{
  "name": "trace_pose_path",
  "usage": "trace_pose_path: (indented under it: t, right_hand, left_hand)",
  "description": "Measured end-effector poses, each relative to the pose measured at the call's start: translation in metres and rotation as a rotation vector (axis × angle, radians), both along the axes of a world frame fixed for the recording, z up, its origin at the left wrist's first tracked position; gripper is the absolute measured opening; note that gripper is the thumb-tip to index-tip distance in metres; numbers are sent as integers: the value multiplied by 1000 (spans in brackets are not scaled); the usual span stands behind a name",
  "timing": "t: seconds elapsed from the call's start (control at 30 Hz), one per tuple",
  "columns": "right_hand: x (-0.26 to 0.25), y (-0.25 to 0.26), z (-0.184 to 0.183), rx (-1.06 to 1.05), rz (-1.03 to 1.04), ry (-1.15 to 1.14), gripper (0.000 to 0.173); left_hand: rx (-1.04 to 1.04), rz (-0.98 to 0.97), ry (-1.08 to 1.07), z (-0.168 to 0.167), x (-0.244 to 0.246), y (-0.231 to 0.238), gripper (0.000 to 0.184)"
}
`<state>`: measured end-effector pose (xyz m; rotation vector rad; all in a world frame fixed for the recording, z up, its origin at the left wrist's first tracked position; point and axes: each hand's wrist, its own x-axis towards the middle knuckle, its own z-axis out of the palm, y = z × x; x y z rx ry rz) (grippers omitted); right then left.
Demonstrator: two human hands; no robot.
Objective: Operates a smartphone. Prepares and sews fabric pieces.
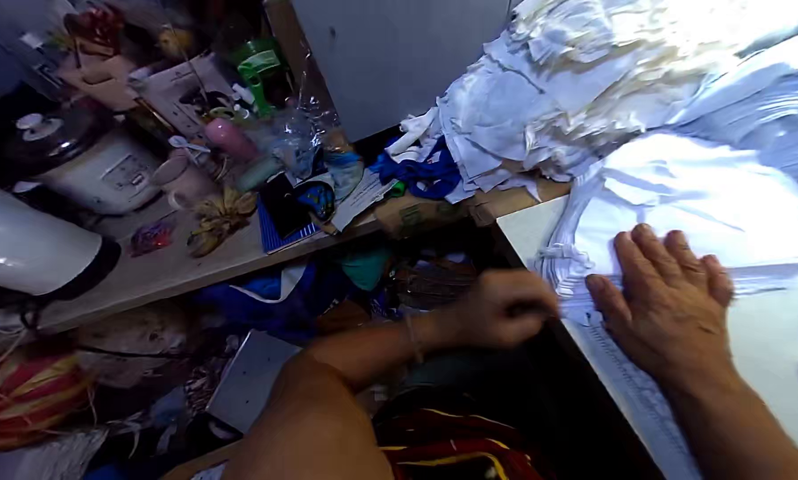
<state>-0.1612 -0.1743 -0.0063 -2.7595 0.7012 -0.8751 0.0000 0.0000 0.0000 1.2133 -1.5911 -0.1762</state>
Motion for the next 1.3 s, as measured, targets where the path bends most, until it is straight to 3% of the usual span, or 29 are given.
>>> trace_pose_path:
  t: [0.03,0.1,0.13,0.2,0.27,0.3,0.4,0.47,0.53,0.6,0.73,0.83,0.9,0.97,1.1,1.2,1.3]
  right_hand:
    - [-1,0,0,3,-4,3,79]
    - [0,-1,-1,7,0,14,78]
    - [-1,0,-2,9,1,30,78]
    - [-4,3,-4,2,-4,25,77]
    - [-7,1,-3,-8,-10,-26,73]
    - [-9,1,-3,-11,-7,-59,71]
    - [-12,-4,-6,-11,-9,-155,65]
    - [-12,-7,-6,-10,-17,-189,63]
    - [-10,-7,-6,1,-22,-198,62]
    - [-10,-7,-5,12,-23,-201,61]
    - [-12,-3,4,50,-49,-218,61]
    - [-16,-2,8,90,-88,-237,63]
    - [-16,0,11,124,-114,-268,63]
    - [-15,1,13,155,-143,-315,61]
    - [-15,-3,13,112,-189,-446,56]
    - [-10,-2,18,88,-149,-554,50]
    - [-13,2,20,205,-61,-613,47]
  left_hand:
    - [106,10,-2,-41,-6,23,19]
    - [641,-56,-19,-103,-12,56,42]
    - [892,-127,-42,-126,-17,61,55]
    - [1075,-222,-132,-147,-21,62,58]
    - [987,-179,-183,-113,-8,66,42]
    - [866,-68,-181,-86,2,75,30]
    - [559,514,-2,14,60,122,23]
    - [409,993,-15,46,116,157,25]
    - [454,1328,13,59,179,181,49]
    - [624,1413,124,48,225,188,76]
    - [795,1529,121,34,245,159,72]
    - [769,1598,215,38,258,159,68]
    - [699,1568,289,44,269,173,74]
    - [500,1486,484,52,267,191,71]
    - [25,1205,950,62,219,219,42]
    - [-215,789,934,77,160,203,69]
    - [-133,200,883,84,107,144,86]
